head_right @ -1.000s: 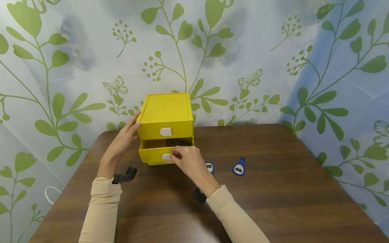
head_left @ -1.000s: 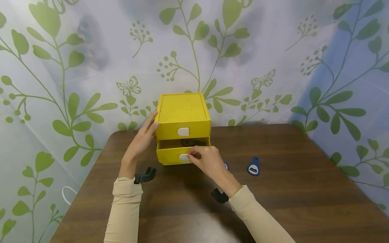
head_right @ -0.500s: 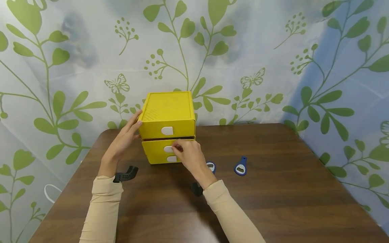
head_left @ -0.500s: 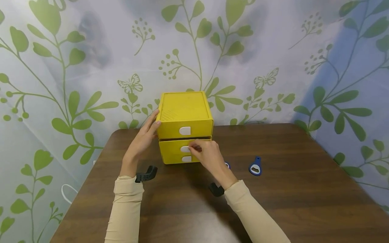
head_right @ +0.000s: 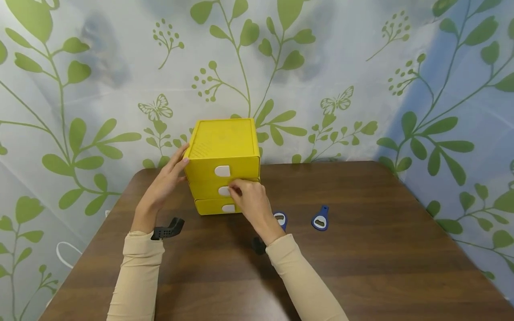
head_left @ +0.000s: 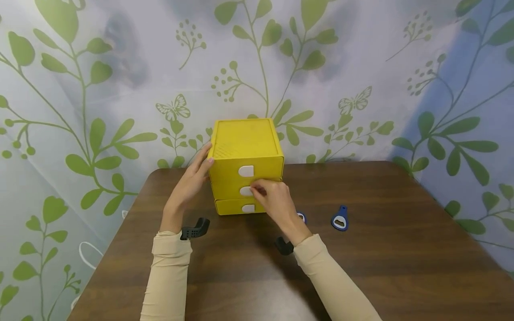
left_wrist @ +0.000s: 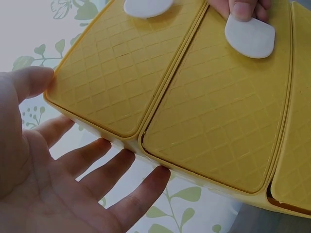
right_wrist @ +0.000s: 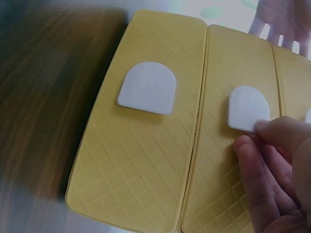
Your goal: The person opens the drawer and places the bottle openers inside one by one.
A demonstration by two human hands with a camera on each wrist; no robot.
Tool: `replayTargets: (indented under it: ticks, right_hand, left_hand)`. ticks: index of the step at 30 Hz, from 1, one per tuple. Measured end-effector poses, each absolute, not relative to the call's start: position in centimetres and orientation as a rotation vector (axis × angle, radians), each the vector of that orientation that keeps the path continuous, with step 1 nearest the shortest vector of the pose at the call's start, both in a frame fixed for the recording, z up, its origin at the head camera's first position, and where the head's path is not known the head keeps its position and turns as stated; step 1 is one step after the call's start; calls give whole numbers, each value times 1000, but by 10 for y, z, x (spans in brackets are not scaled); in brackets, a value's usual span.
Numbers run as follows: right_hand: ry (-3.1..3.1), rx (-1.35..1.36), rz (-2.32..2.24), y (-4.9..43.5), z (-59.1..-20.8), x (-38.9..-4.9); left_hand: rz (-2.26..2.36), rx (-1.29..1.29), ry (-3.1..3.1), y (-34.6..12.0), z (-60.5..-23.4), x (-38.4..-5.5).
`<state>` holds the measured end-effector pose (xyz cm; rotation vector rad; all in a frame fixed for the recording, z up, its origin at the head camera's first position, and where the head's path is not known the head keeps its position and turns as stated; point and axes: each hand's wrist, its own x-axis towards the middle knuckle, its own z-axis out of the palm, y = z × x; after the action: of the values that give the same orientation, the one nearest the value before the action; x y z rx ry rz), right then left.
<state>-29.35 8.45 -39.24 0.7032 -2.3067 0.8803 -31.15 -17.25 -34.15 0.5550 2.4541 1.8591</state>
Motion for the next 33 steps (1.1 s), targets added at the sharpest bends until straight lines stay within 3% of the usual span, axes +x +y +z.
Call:
replayTargets:
  ticks: [22, 33]
  right_hand:
    - [-2451, 544, 986, 85, -408, -290]
    - [-2580, 598, 878, 86, -425, -291]
  left_hand:
    - [1846, 526, 2471, -171, -344, -308]
    - [1840, 524, 2487, -170, -341, -305]
